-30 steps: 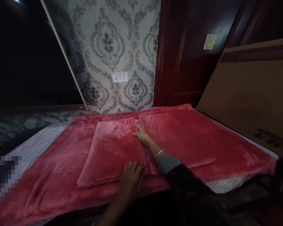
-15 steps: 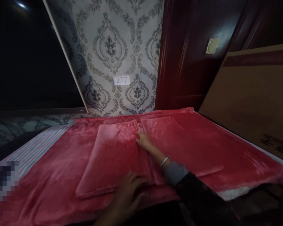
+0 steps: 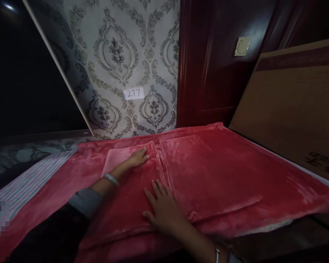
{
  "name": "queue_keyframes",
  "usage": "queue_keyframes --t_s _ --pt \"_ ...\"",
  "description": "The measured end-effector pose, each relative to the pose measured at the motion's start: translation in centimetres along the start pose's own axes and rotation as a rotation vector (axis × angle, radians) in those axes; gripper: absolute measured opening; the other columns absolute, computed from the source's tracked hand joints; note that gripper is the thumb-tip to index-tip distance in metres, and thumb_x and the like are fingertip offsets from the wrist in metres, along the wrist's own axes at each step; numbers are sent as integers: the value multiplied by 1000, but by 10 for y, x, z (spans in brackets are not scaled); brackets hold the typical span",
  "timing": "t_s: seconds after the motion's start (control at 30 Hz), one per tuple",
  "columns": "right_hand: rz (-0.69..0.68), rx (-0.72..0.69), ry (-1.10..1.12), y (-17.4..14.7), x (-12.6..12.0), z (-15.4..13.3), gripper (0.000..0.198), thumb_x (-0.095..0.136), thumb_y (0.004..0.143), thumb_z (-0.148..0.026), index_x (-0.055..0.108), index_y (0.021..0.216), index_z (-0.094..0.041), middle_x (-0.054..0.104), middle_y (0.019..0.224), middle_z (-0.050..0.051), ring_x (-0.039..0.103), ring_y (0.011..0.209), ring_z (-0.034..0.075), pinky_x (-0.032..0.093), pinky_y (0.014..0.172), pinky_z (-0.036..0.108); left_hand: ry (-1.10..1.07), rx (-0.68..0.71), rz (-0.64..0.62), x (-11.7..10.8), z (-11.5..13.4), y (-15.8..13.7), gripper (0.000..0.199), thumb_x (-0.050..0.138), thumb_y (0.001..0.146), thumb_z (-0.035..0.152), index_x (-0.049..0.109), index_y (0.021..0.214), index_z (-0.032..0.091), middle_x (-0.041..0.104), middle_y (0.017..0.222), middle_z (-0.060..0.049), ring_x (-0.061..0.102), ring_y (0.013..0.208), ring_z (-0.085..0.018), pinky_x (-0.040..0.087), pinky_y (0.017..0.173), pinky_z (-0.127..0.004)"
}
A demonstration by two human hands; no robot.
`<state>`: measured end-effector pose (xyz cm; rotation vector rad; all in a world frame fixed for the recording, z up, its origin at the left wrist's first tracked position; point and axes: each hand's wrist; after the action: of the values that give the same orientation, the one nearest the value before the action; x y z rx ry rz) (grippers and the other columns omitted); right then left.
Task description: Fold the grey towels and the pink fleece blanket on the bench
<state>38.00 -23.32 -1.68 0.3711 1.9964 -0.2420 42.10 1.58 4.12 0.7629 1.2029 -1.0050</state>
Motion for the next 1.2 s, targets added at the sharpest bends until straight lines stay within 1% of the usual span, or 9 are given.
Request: queue_keyframes --t_s 0.13,0.3,0.53,0.7,0.8,0.93,1.03,1.1,1.2 --pt "-10 7 43 -2 6 3 75 53 95 -57 25 159 -31 3 165 10 -1 153 32 11 121 61 42 -27 -12 22 8 39 65 35 98 50 35 153 16 28 163 -16 21 152 -34 15 121 -62" --pt "17 -24 80 -6 16 9 79 56 93 -57 19 159 -35 -4 164 5 -3 153 32 10 123 58 67 12 -18 37 12 67 65 28 99 51 33 155 19 28 164 -12 22 153 -31 10 122 -60" --pt "18 -49 98 -7 16 11 79 56 94 -50 16 160 -33 -4 165 5 -3 153 31 7 123 57 58 53 -1 44 12 74 66 23 100 53 31 156 19 25 165 -12 18 154 -28 8 124 -54" --pt "21 -33 72 -6 8 5 73 50 96 -56 25 159 -29 3 166 10 -1 154 30 7 122 57 9 48 -67 29 15 70 66 23 100 53 32 156 19 25 165 -11 19 154 -26 11 124 -52" --pt "30 -30 20 -6 4 2 72 50 97 -56 28 159 -27 9 166 12 2 154 29 10 122 55 -22 58 -77 14 15 58 65 17 101 52 33 155 21 25 165 -9 16 154 -25 15 123 -52" --pt "41 -22 -32 -6 3 -1 70 50 97 -52 30 158 -24 13 166 15 5 154 29 12 122 54 -16 65 -50 -4 4 19 63 23 100 54 34 155 24 17 168 -6 9 155 -27 8 124 -54" --pt "58 -31 -61 -6 4 -1 69 51 97 -49 32 157 -22 16 165 17 9 153 31 15 121 54 14 59 -55 -9 -19 -23 64 39 97 54 36 154 25 19 168 -7 10 155 -29 6 124 -54" --pt "79 -44 -82 -6 5 0 68 52 97 -48 34 157 -21 19 164 17 11 153 31 16 121 54 32 8 1 -8 -42 -53 66 44 94 53 38 153 22 21 167 -10 12 155 -31 9 123 -57" --pt "111 -61 -112 -6 7 2 66 51 97 -48 36 156 -21 23 163 17 14 153 31 17 121 53 -52 -205 181 -1 -77 -94 64 54 90 47 47 146 18 33 162 -15 22 152 -34 21 122 -53"
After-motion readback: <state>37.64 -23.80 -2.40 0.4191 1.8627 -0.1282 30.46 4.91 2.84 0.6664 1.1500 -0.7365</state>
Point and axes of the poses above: each hand's wrist, its own y-axis towards the middle knuckle, its own x-axis out of the palm, z = x × y
